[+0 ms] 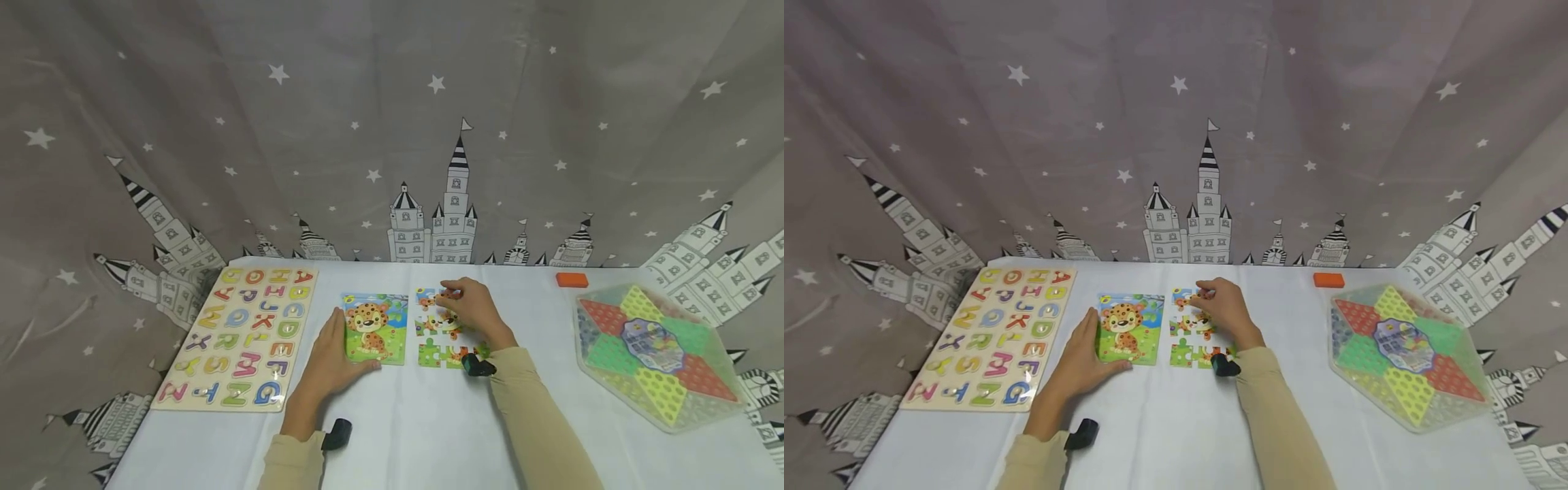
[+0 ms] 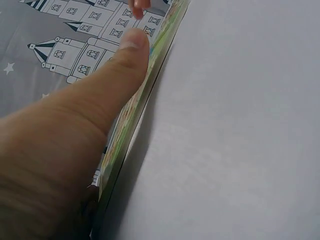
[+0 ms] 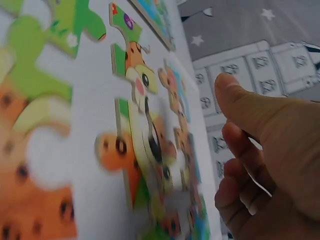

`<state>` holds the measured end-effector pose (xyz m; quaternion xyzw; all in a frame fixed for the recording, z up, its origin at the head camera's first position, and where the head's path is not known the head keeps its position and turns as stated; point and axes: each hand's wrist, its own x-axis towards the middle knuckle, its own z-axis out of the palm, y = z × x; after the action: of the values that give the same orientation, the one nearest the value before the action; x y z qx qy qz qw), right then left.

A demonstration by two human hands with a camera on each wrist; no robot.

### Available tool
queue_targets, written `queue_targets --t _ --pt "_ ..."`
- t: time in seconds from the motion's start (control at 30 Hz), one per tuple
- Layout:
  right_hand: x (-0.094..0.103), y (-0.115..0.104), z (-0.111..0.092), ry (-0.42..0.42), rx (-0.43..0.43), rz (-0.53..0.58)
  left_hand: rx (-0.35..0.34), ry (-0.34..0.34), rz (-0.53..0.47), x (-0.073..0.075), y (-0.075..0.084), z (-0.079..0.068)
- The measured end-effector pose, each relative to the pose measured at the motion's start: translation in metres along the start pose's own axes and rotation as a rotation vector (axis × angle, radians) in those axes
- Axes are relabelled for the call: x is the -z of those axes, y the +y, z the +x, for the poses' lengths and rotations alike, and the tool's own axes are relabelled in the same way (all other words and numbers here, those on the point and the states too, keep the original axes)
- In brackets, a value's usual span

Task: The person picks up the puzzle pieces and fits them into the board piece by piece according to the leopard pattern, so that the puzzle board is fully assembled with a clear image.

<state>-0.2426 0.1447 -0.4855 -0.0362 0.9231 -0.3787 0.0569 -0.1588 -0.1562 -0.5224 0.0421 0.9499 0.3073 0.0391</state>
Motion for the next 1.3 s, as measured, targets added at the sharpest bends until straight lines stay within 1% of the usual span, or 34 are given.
queue_targets --t 0.13,0.3,0.37,0.5,0.6,0.73,0.8,0.87,0.97,1.07,1.13,1.2,1.3 --pt "-0.011 -0.008 0.013 -0.017 -0.006 0.011 -0.007 0.013 0.01 0.0 -0.001 0.0" --pt "-0.021 -0.011 0.022 -0.038 -0.01 -0.063 -0.008 0.017 0.052 -0.001 -0.002 0.0" --pt "-0.023 -0.011 0.025 -0.035 0.005 -0.12 -0.003 0.014 0.064 -0.003 -0.002 0.0" --pt "-0.023 -0.013 0.028 -0.051 0.005 -0.161 0.002 0.017 0.078 -0.006 -0.002 0.001" --pt "-0.02 -0.018 0.027 -0.048 -0.026 -0.12 -0.002 0.017 0.095 -0.007 -0.003 0.002" --pt "-0.014 -0.026 0.026 -0.028 -0.061 -0.013 -0.001 0.021 0.1 -0.007 -0.002 0.002" --pt "-0.012 -0.029 0.025 -0.04 -0.076 0.034 0.001 0.019 0.097 -0.006 0.0 0.002" --pt "-0.012 -0.033 0.024 -0.074 -0.081 0.078 0.004 0.011 0.095 -0.006 0.001 0.002" --pt "-0.021 -0.042 0.023 -0.142 -0.064 0.119 0.004 0.008 0.101 -0.006 0.002 0.002" --pt "-0.039 -0.053 0.022 -0.197 -0.022 0.136 0.008 0.011 0.107 -0.006 0.001 0.001" --pt "-0.051 -0.06 0.02 -0.21 0.01 0.108 0.009 0.012 0.107 -0.006 0.0 0.002" --pt "-0.058 -0.065 0.018 -0.23 0.038 0.071 0.012 0.009 0.105 -0.006 0.0 0.002" --pt "-0.065 -0.07 0.015 -0.254 0.089 -0.038 0.013 0.011 0.102 -0.005 0.0 0.002"
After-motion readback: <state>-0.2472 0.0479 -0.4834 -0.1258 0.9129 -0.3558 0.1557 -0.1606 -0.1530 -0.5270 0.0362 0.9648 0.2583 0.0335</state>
